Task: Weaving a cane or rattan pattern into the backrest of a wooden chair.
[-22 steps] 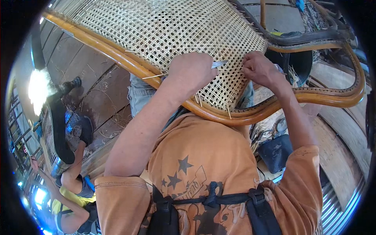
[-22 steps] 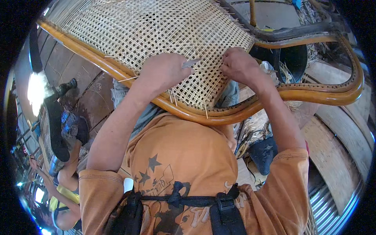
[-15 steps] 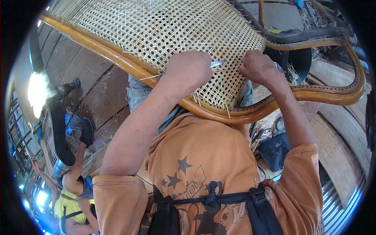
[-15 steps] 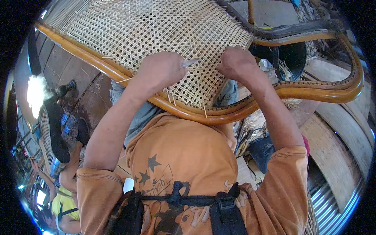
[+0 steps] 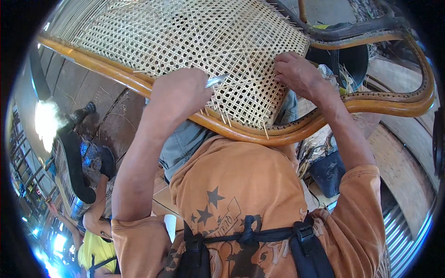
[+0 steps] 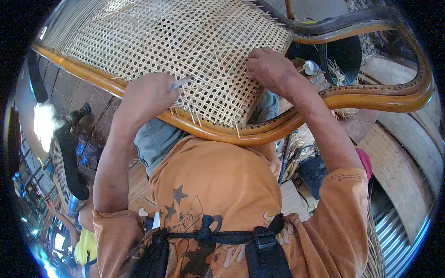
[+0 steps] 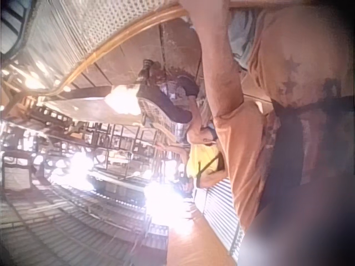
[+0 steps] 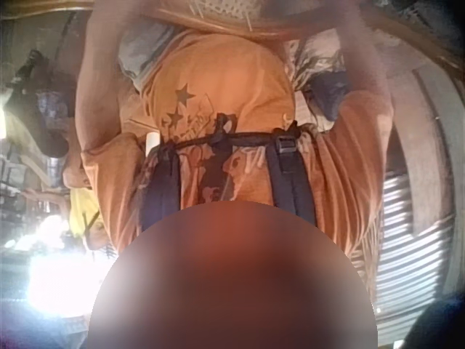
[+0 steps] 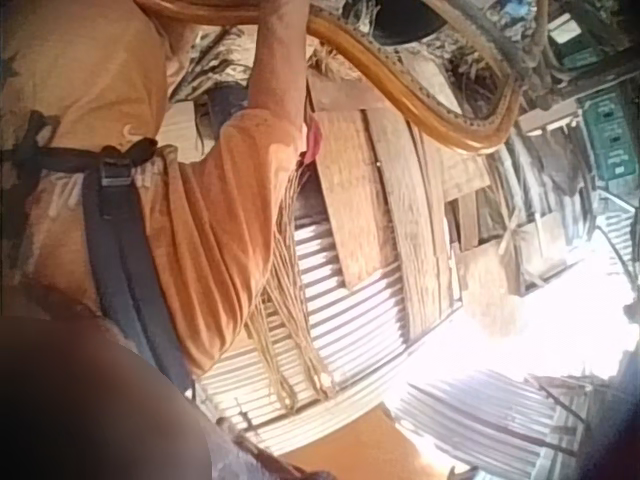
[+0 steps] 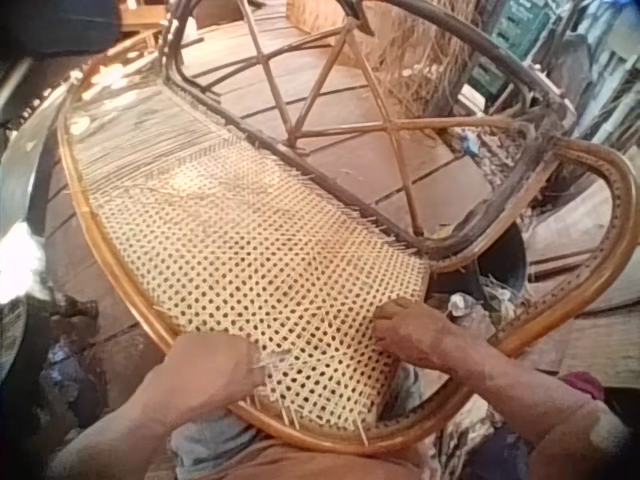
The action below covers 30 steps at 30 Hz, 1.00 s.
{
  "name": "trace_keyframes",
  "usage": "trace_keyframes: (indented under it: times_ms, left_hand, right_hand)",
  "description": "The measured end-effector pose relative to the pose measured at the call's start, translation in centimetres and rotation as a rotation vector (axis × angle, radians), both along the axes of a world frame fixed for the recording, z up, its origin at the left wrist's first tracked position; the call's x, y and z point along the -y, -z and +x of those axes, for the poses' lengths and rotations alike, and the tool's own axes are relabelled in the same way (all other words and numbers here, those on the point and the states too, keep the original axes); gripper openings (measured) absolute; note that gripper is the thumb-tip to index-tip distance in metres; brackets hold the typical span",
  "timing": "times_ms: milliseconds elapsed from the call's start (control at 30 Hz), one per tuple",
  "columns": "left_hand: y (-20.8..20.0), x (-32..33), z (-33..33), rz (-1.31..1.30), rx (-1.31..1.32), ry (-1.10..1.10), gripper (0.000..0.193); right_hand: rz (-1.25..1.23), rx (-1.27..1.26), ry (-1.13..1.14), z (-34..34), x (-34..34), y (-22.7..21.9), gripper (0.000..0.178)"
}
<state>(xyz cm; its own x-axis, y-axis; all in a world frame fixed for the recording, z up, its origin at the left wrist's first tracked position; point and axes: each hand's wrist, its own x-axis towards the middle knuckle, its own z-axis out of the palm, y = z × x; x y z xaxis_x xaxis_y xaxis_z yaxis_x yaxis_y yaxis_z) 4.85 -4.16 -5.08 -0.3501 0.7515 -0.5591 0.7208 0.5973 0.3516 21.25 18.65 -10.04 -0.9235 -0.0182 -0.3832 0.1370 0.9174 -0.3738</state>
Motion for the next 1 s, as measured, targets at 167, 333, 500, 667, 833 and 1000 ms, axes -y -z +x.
trace_keyframes:
  times_ms: [167, 333, 500, 667, 833, 1000]
  left_hand:
    - [0.0, 0.4, -0.6, -0.053, 0.01, 0.054, 0.027]
    - [-0.2, 0.9, -0.6, -0.053, 0.008, 0.036, 0.027]
    - [0.3, 1.2, -0.6, -0.03, 0.014, 0.037, 0.026]
    - [0.0, 1.0, -0.6, 0.013, -0.017, 0.101, 0.021]
    - [-2.8, 0.2, -1.0, 0.076, 0.272, -0.05, 0.03]
    - [-4.6, -3.1, -0.4, 0.205, 0.361, -0.041, 0.039]
  right_hand:
    - [-0.122, -0.047, -0.039, 0.4, -2.0, 1.4, 0.016]
    - [-0.365, 0.058, 0.416, -0.5, -2.3, 0.6, 0.021]
    - [-0.321, 0.075, 0.43, -0.1, -2.5, 1.3, 0.023]
    - [-0.254, 0.122, 0.387, -0.5, -2.4, 0.7, 0.023]
    - [-0.596, -0.043, 0.306, -3.1, 3.7, -2.6, 0.032]
    - [-0.77, -0.053, 0.281, -2.4, 4.2, -5.2, 0.03]
